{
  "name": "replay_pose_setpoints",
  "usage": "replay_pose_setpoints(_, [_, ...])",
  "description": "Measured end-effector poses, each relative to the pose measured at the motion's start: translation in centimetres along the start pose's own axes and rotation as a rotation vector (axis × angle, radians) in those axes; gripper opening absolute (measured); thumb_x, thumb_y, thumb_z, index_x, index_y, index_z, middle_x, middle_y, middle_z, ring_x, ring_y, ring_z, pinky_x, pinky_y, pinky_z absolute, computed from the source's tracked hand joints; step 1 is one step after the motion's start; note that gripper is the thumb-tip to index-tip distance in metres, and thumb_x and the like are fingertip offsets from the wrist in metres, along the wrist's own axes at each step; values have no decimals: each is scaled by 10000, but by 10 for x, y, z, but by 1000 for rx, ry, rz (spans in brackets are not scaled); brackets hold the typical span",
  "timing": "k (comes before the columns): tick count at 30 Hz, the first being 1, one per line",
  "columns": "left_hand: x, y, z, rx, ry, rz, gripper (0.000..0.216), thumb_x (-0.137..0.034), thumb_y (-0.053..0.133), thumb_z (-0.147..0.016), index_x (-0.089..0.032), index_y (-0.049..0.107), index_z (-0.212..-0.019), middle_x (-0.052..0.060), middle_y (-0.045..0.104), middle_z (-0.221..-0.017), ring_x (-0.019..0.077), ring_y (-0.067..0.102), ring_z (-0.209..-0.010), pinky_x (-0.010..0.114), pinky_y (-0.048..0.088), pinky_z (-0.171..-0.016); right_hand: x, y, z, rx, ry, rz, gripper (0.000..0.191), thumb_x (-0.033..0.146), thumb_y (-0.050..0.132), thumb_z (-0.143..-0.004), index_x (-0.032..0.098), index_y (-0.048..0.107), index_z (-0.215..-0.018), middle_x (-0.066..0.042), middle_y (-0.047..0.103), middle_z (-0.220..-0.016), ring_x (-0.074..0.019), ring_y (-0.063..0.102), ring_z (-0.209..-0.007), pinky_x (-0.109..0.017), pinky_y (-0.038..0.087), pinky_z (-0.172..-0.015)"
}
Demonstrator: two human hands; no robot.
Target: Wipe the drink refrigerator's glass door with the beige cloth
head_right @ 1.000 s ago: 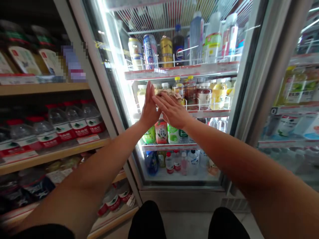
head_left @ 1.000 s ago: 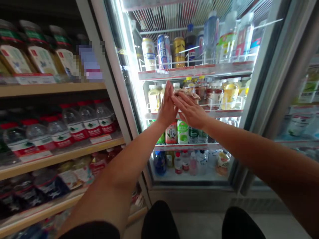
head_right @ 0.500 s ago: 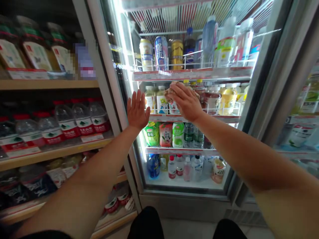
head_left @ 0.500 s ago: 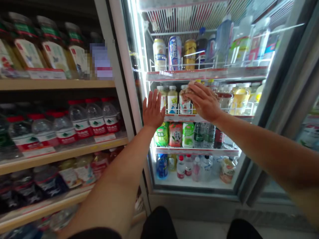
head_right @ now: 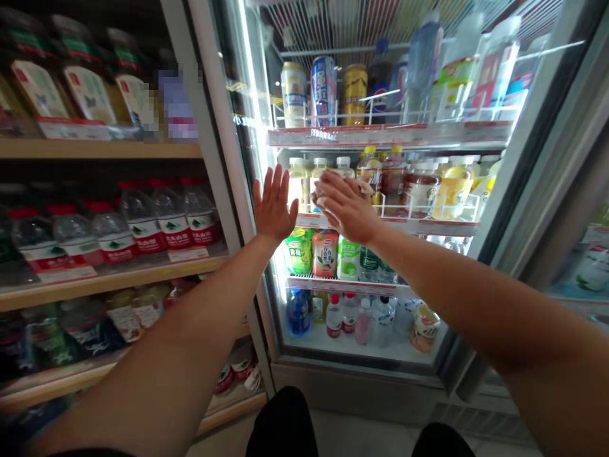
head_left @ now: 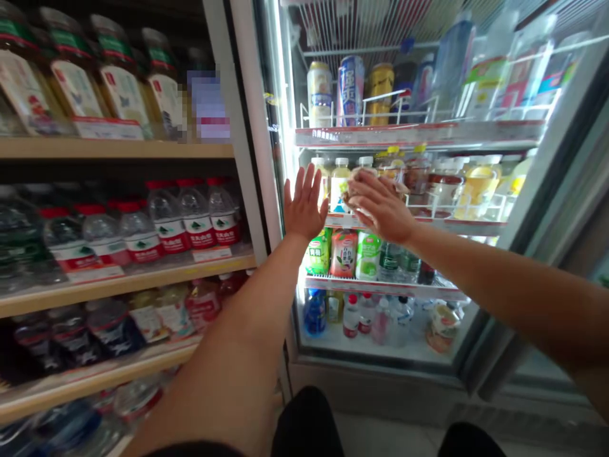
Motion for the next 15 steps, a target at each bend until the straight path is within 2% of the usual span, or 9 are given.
replay_pose_setpoints(2, [0, 0, 1, -5, 6, -18, 646, -471, 312, -1076, -224, 201, -1662, 92, 265, -1704, 238, 120, -1608, 518, 0, -1321, 5, 3, 1, 51, -104, -39, 235, 200, 484, -1017, 261, 695, -1099, -34, 625, -1485, -267, 470, -1477, -534, 419, -1197])
replay_pose_setpoints(3, [0, 0, 1, -10, 9, -30, 643, -478, 301, -1078, -222, 206, -1660, 92, 268, -1703, 233, 115, -1609, 517, 6, -1322, -1, 0, -3, 46, -97, -49, 251, 175, 484, -1002, 266, 700, -1091, -25, 633, -1475, -260, 471, -1476, -532, 415, -1202])
replay_pose_setpoints(7, [0, -1, 3, -22, 17, -70, 634, -484, 275, -1081, -205, 235, -1649, 95, 284, -1697, 206, 82, -1608, 493, 5, -1325, -37, -26, -29, -127, 125, -32, 285, 129, 497, -951, 241, 701, -1116, -60, 604, -1493, -287, 403, -1515, -556, 365, -1234])
replay_pose_setpoints(9, [0, -2, 2, -16, 10, -77, 634, -485, 264, -1078, -186, 268, -1637, 102, 290, -1693, 202, 81, -1606, 481, -2, -1328, -37, -28, -28, -159, 170, -24, 244, 167, 517, -968, 220, 695, -1126, -87, 580, -1516, -309, 383, -1525, -566, 352, -1242])
replay_pose_setpoints(13, [-2, -3, 0, 29, -15, -76, 693, -529, 153, -1085, -110, 353, -1600, 100, 293, -1690, 224, 12, -1603, 452, -3, -1324, -5, -4, -12, 30, -13, -78, 226, 205, 493, -1012, 255, 701, -1081, -47, 614, -1488, -283, 426, -1504, -555, 374, -1231])
replay_pose_setpoints(15, [-2, -2, 0, 35, -18, -80, 724, -536, 110, -1086, -83, 367, -1588, 97, 297, -1689, 229, -22, -1599, 444, -3, -1318, -5, -3, -12, 62, -42, -86, 269, 173, 465, -1012, 274, 704, -1084, -22, 626, -1476, -258, 445, -1492, -540, 376, -1231])
Point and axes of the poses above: each hand's wrist, its own z-axis away from the middle knuckle, its own y-axis out of the palm, x = y × z, the point moved 8 cm from there along -z, towards the middle knuckle
